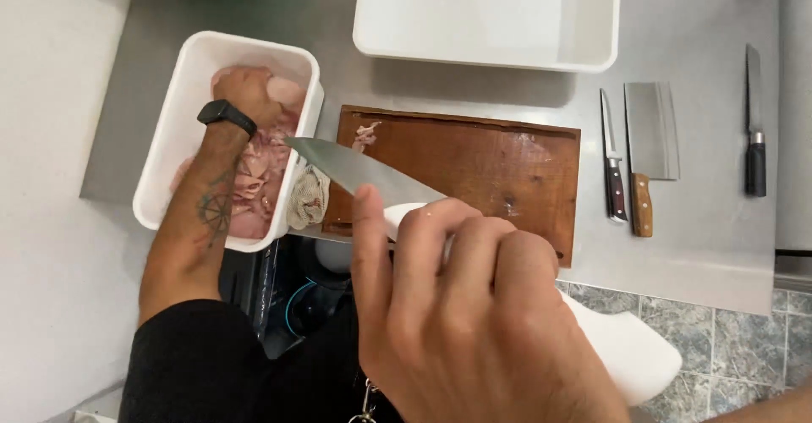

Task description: Trimming and slicing raw chicken breasts on a wooden cutting board using a chef's knife

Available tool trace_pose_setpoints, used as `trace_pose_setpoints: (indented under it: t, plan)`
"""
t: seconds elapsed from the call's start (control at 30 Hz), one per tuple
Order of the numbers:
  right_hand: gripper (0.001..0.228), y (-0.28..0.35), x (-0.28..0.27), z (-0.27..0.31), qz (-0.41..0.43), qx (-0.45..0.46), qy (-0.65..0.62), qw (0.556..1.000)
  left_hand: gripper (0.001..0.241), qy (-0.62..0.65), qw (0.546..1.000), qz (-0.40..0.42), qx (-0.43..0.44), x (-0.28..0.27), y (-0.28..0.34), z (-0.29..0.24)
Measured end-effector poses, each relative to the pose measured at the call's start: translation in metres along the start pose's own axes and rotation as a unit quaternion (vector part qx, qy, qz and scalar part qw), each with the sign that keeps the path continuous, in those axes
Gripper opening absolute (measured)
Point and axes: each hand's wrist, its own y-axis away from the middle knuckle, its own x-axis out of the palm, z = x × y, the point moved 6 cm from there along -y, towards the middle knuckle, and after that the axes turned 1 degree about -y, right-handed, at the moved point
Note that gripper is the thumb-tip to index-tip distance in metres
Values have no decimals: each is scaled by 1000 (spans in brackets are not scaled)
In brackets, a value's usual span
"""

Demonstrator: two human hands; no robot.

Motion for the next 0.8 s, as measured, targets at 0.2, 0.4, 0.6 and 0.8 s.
trace_pose_setpoints:
  t: [0.2,0.4,0.6,0.8]
  plan:
    - [14,55,4,-51,-6,103,-91,990,61,112,985,-130,-18,-139,94,-84]
    - [54,126,93,-150,117,51,-174,976,69,223,923,-300,89,-183,133,-238]
    - [52,250,247,-189,89,294,-497,811,73,281,924,-210,150,-54,105,-444]
    - [22,372,370,-69,130,501,-653,553,56,298,931,-167,129,45,94,-478]
